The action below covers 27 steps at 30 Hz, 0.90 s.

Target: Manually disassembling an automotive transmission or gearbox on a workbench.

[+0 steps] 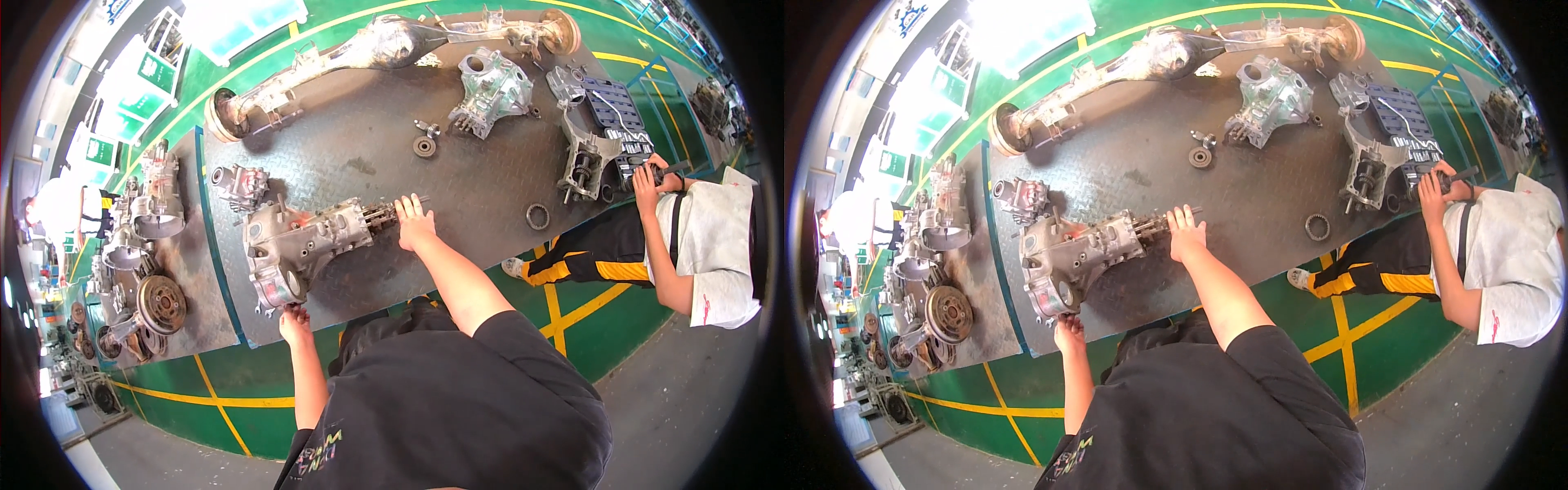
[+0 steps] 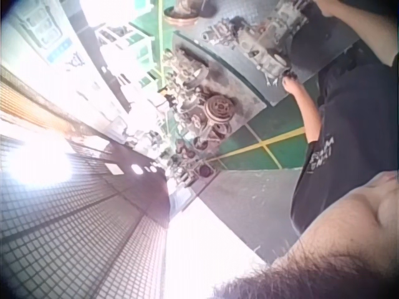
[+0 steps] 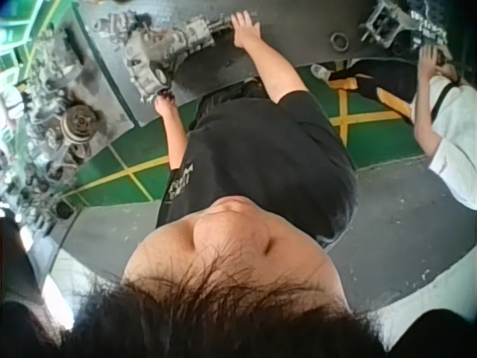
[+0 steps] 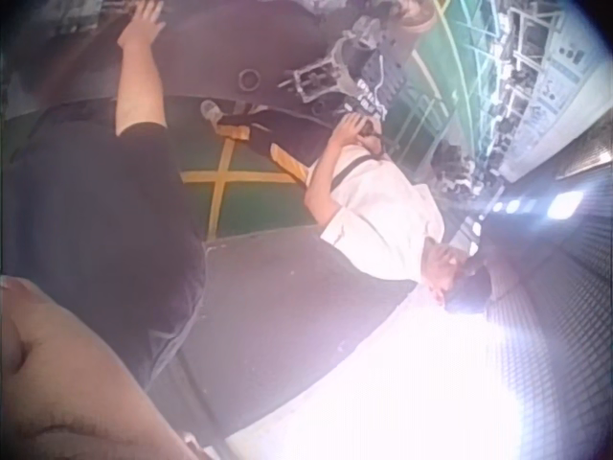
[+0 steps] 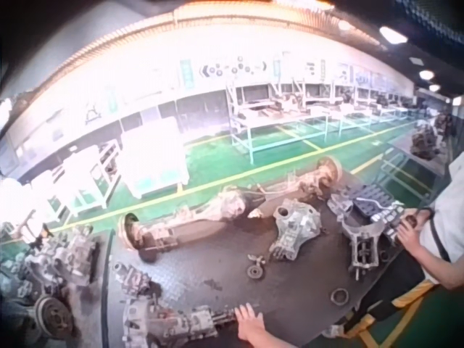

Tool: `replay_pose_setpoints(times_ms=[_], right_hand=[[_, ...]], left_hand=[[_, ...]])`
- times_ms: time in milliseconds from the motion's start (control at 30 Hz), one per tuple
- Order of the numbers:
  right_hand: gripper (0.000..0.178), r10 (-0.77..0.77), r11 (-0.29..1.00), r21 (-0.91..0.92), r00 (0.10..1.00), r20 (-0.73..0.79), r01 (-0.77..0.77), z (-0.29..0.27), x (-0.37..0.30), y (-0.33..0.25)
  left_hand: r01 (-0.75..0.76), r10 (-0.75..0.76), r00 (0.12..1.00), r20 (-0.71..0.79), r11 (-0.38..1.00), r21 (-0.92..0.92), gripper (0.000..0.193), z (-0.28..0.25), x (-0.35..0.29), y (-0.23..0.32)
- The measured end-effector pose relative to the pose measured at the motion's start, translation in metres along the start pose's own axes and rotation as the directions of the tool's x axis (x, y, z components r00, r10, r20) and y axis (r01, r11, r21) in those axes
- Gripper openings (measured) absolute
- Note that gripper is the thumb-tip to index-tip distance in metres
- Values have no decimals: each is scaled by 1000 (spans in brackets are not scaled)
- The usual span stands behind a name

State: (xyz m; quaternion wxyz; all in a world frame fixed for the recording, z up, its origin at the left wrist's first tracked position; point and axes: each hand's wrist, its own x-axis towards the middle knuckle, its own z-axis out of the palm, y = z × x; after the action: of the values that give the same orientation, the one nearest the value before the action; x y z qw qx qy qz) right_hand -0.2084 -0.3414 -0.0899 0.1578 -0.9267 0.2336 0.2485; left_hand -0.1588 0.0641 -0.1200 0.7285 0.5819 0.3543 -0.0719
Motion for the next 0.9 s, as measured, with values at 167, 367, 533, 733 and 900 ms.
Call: replay_pose_setpoints(times_ms=[167, 367, 533, 733, 900], right_hand=[[92, 16, 1000, 5, 1000, -10, -16, 7, 4, 6], [90, -4, 1000, 26, 1000, 1, 4, 1, 2, -1], [89, 22, 1000, 11, 1000, 9, -22, 5, 3, 4], [94, -2, 1000, 18, 1000, 8, 2, 4, 3, 1], [94, 21, 999, 29, 1000, 18, -21, 3, 4, 1]], left_hand=[[44, -44, 998, 38, 999, 2, 21, 20, -31, 1], [71, -71, 981, 180, 997, 5, 26, -23, 22, -4], [19, -41, 978, 203, 994, 108, 25, -1, -5, 1], [-13, -10, 981, 196, 993, 114, 32, -14, -3, -3], [104, -126, 990, 70, 961, 255, 34, -8, -8, 9]])
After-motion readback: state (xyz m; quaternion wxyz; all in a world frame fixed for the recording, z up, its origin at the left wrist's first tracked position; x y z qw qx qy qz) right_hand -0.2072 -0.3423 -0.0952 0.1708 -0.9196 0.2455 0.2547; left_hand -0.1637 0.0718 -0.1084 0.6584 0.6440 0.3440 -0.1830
